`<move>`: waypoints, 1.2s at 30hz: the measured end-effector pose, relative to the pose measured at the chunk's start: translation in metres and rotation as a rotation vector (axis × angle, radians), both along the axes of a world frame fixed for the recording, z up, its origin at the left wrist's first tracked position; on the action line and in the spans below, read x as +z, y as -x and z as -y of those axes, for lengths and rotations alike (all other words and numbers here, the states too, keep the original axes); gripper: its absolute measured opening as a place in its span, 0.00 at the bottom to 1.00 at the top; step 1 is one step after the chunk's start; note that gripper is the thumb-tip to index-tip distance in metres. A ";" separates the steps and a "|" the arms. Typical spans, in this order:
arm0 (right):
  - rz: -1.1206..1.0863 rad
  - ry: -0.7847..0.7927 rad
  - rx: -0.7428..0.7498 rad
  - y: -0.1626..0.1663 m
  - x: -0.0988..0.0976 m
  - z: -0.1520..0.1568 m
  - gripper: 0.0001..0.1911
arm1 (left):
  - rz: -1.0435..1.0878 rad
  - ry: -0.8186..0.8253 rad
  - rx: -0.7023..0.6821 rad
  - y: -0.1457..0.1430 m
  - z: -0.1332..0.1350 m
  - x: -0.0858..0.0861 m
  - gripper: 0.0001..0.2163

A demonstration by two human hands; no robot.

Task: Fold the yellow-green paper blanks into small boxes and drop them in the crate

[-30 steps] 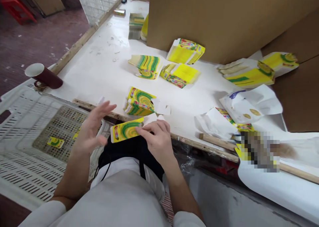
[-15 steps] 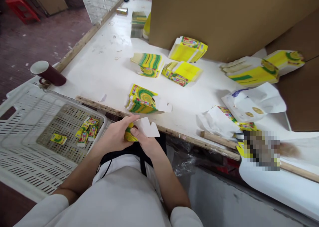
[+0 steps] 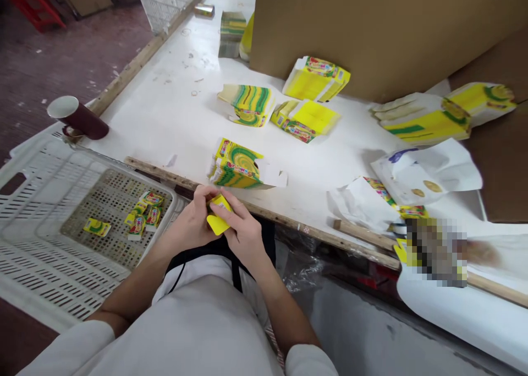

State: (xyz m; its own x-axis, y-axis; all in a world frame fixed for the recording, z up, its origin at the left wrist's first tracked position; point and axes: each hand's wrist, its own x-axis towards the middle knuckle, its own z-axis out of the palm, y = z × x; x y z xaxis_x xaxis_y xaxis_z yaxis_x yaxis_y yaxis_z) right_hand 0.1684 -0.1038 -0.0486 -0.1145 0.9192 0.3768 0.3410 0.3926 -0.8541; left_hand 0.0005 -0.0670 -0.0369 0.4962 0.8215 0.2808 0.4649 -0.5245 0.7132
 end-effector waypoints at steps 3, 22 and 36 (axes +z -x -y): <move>-0.040 0.009 -0.079 -0.006 -0.001 -0.001 0.25 | -0.152 -0.016 0.054 0.006 -0.004 0.012 0.26; 0.051 0.037 0.032 -0.014 0.010 -0.021 0.38 | -0.346 0.062 0.062 0.047 -0.014 0.038 0.25; 0.405 -0.115 -0.408 -0.035 0.009 -0.068 0.20 | -0.141 0.340 0.167 0.080 -0.022 0.027 0.29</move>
State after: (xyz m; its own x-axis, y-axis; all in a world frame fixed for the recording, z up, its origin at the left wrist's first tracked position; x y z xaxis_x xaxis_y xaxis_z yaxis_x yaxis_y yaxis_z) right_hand 0.2030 -0.0361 -0.0397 0.0841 0.8749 0.4769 0.7745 0.2437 -0.5837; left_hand -0.0791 -0.0454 -0.0102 0.3620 0.9285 -0.0823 0.6294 -0.1784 0.7563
